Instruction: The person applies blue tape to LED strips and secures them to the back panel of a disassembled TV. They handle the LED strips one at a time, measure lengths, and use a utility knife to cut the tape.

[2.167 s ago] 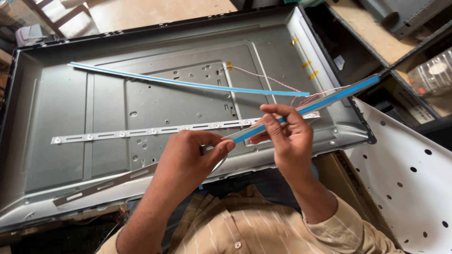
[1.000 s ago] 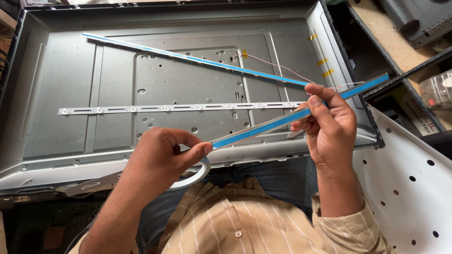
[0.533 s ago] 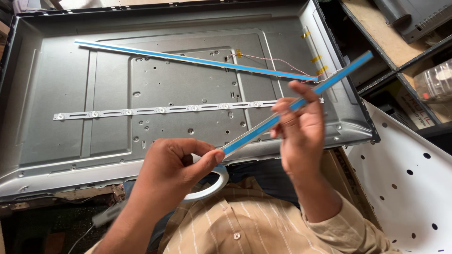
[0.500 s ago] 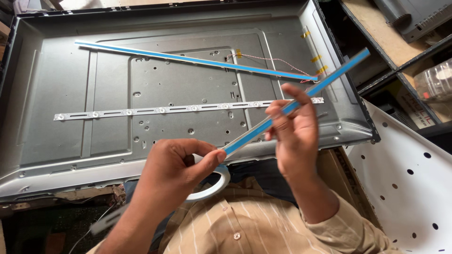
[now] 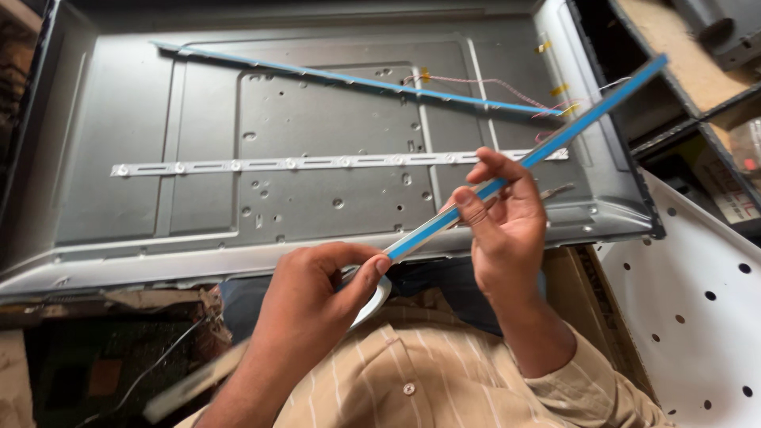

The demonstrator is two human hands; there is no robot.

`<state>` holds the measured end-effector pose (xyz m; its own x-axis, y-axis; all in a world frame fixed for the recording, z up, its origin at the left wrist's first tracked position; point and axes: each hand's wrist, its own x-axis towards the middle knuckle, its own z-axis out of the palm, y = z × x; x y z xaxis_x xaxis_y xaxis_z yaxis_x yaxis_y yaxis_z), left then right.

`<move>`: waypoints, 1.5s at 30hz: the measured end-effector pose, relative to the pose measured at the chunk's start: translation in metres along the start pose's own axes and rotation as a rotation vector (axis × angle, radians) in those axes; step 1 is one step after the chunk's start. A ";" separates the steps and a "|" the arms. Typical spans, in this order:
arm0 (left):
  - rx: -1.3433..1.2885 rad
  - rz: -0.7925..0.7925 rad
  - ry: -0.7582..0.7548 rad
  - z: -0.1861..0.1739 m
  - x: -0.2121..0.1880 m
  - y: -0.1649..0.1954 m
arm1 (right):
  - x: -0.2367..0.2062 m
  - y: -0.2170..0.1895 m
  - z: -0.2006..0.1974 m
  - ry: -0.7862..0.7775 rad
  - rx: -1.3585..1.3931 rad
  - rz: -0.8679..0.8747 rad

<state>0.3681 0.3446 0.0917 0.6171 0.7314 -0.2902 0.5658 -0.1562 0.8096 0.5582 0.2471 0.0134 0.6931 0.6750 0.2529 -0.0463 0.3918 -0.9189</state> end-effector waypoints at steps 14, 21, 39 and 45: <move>-0.105 0.007 0.090 -0.011 -0.043 -0.057 | 0.013 0.000 -0.032 0.014 0.032 -0.017; -0.244 -0.169 0.102 -0.035 -0.072 -0.105 | 0.028 0.010 -0.054 0.086 -0.040 0.010; -0.287 -0.281 0.064 -0.049 -0.083 -0.183 | 0.028 0.032 -0.052 0.135 -0.080 0.192; -0.254 -0.385 0.024 -0.046 -0.077 -0.190 | 0.030 0.032 -0.051 0.119 -0.117 0.174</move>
<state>0.1881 0.3485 -0.0164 0.3740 0.7196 -0.5850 0.5979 0.2952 0.7453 0.6144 0.2476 -0.0239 0.7622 0.6448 0.0570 -0.0936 0.1968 -0.9760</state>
